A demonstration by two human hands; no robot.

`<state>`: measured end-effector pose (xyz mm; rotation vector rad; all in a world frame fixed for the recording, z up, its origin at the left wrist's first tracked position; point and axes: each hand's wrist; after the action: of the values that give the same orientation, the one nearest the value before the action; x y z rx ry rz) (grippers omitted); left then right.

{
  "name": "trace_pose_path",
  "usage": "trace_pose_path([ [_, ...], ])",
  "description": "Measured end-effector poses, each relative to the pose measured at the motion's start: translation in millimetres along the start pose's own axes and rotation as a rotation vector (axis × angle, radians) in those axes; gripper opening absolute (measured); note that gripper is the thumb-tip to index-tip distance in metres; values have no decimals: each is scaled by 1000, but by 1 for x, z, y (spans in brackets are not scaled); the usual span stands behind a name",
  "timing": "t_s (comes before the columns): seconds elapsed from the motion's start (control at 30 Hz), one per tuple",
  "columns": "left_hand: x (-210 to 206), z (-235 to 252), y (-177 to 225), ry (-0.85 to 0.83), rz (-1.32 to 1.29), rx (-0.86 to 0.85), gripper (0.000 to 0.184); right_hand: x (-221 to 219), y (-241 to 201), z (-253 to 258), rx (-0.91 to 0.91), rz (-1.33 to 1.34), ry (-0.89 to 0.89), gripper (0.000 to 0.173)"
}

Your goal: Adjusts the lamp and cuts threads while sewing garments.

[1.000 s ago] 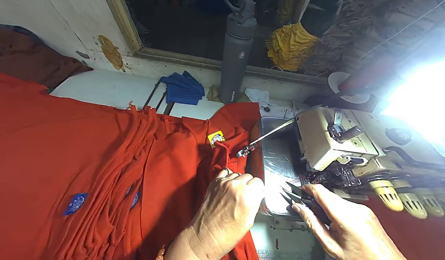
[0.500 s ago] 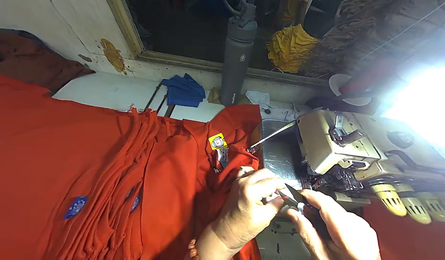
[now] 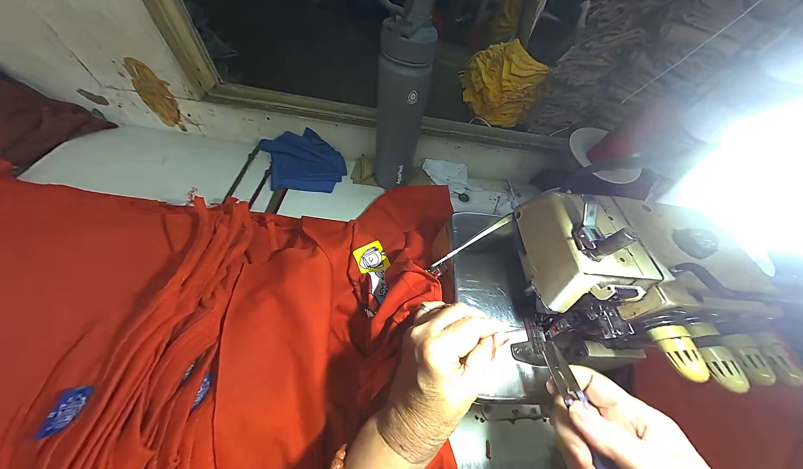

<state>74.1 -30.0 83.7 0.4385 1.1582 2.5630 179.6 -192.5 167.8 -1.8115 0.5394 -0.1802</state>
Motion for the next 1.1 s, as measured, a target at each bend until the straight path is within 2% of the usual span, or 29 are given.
trace_pose_path([
  [0.07, -1, 4, 1, 20, 53, 1, 12, 12, -4, -2, -225, 296, -40, 30],
  [0.13, 0, 9, 0, 33, 97, 2, 12, 18, -6, -3, -308, 409, -135, 36],
  [0.23, 3, 11, -1, 35, 122, 11, 10, 18, -6, -2, -285, 394, -183, 37],
  [0.37, 9, 9, 1, 20, 122, 35, 11, 14, -6, 0, -306, 343, -77, 32],
  [0.63, 15, 8, 8, -2, 57, 40, 13, 5, -10, 5, -332, 321, 2, 35],
  [0.9, 22, 7, 9, -37, 26, 28, 13, 3, -13, 13, -324, 340, 0, 35],
  [1.1, 20, 13, 6, -100, 107, 45, 15, 3, -11, 18, -305, 313, -29, 34],
])
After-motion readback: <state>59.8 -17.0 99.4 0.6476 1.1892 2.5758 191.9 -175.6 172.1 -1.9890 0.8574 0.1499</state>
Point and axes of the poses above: each hand's wrist, its own z-axis towards the middle knuckle, its own x-axis out of the back of the hand, y = z × x, and after that the axes turned 3 degrees about x, right-handed
